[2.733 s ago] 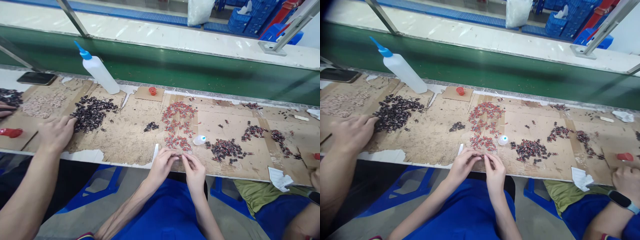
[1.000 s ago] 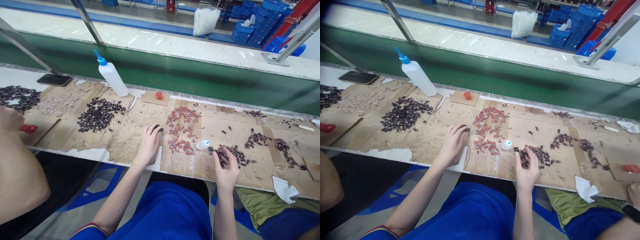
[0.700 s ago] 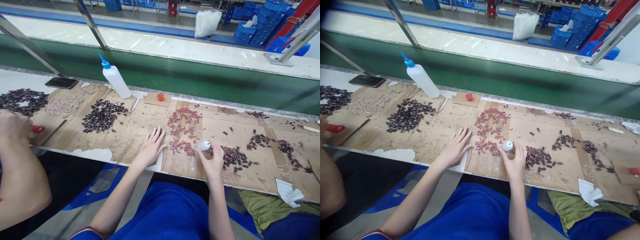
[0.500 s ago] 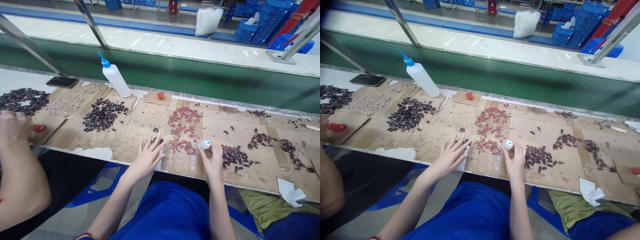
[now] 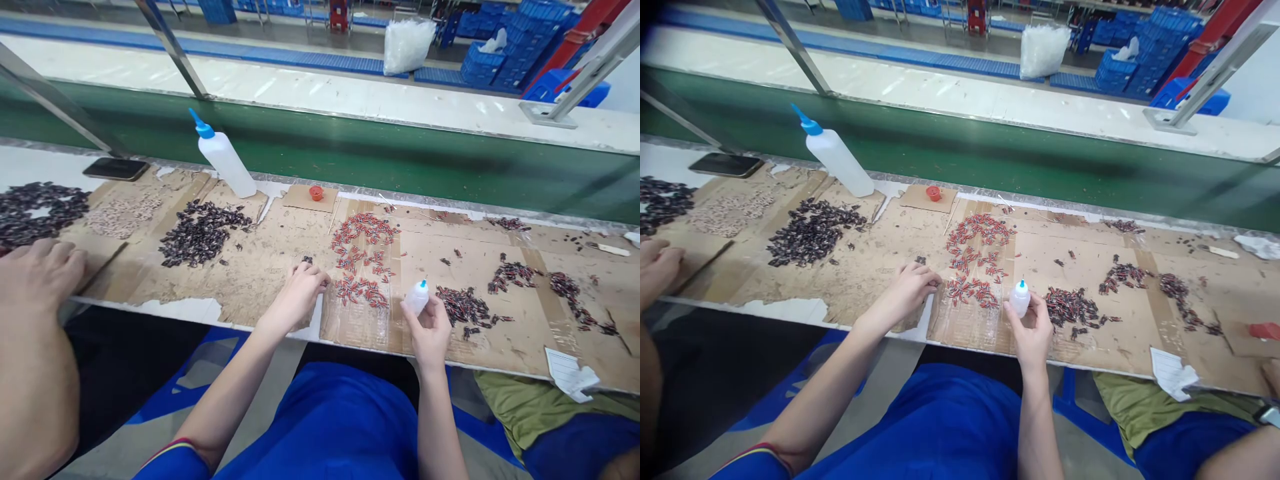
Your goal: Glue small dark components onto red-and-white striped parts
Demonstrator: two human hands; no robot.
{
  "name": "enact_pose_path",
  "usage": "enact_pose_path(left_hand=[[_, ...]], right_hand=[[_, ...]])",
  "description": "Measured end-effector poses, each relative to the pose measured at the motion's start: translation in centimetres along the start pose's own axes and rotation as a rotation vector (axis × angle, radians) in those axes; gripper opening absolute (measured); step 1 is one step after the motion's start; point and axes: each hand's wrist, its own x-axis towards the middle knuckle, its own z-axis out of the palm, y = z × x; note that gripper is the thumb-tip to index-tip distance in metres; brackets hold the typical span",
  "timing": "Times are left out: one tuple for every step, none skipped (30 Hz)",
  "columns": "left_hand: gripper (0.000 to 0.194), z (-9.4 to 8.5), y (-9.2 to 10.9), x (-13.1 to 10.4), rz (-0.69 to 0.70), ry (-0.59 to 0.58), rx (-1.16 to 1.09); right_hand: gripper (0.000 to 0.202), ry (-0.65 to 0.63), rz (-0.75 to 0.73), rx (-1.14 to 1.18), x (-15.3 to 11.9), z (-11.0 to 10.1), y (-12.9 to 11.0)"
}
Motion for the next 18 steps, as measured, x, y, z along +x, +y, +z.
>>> enact_pose_path(left_hand=[[0.014, 0.0, -0.1, 0.0, -0.012, 0.005, -0.014], [0.012, -0.1, -0.2, -0.1, -0.023, 0.013, -0.032], [0.011, -0.2, -0.2, -0.2, -0.034, 0.026, -0.055], [0.01, -0.3, -0.1, -0.3, -0.042, 0.044, -0.085], [0.01, -0.4, 0.0, -0.5, -0.046, 0.065, -0.124], [0.01, -0.3, 0.3, -0.6, -0.044, 0.086, -0.172], [0.009, -0.2, 0.8, -0.8, -0.034, 0.101, -0.227], [0.008, 0.0, 1.4, -1.1, -0.016, 0.111, -0.284], [0.007, 0.4, 2.0, -1.4, 0.009, 0.112, -0.334], [0.006, 1.0, 2.8, -1.6, 0.037, 0.109, -0.37], [0.006, 1.6, 3.5, -1.9, 0.06, 0.109, -0.392], [0.007, 2.2, 4.1, -2.2, 0.07, 0.117, -0.391], [0.007, 2.9, 4.7, -2.5, 0.07, 0.139, -0.377], [0.008, 3.5, 5.1, -2.7, 0.057, 0.17, -0.356], [0.007, 4.0, 5.4, -3.0, 0.038, 0.207, -0.333], [0.006, 4.4, 5.5, -3.2, 0.017, 0.243, -0.316], [0.005, 4.6, 5.5, -3.4, 0.0, 0.268, -0.308], [0.005, 4.7, 5.5, -3.6, -0.01, 0.277, -0.309]], right_hand=[[0.043, 0.006, -0.017, 0.013, 0.0, -0.1, -0.1], [0.042, 0.008, -0.028, 0.028, -0.1, -0.1, -0.1], [0.041, 0.003, -0.029, 0.045, -0.2, -0.2, -0.1], [0.039, -0.009, -0.02, 0.068, -0.2, -0.3, 0.0], [0.038, -0.027, -0.001, 0.1, -0.3, -0.3, 0.2], [0.036, -0.045, 0.023, 0.138, -0.4, -0.4, 0.3], [0.034, -0.057, 0.048, 0.181, -0.5, -0.4, 0.5], [0.032, -0.057, 0.072, 0.225, -0.6, -0.4, 0.6], [0.03, -0.05, 0.095, 0.262, -0.7, -0.3, 0.7], [0.029, -0.038, 0.117, 0.292, -0.8, -0.2, 0.8], [0.028, -0.026, 0.138, 0.313, -0.9, -0.1, 0.8], [0.028, -0.015, 0.156, 0.327, -1.0, 0.1, 0.8], [0.028, -0.007, 0.169, 0.334, -1.1, 0.2, 0.8], [0.028, 0.0, 0.175, 0.335, -1.1, 0.3, 0.7], [0.028, 0.008, 0.173, 0.327, -1.2, 0.4, 0.7], [0.027, 0.012, 0.162, 0.308, -1.3, 0.4, 0.6], [0.026, 0.01, 0.142, 0.278, -1.4, 0.5, 0.5], [0.023, -0.001, 0.117, 0.24, -1.4, 0.5, 0.4]])
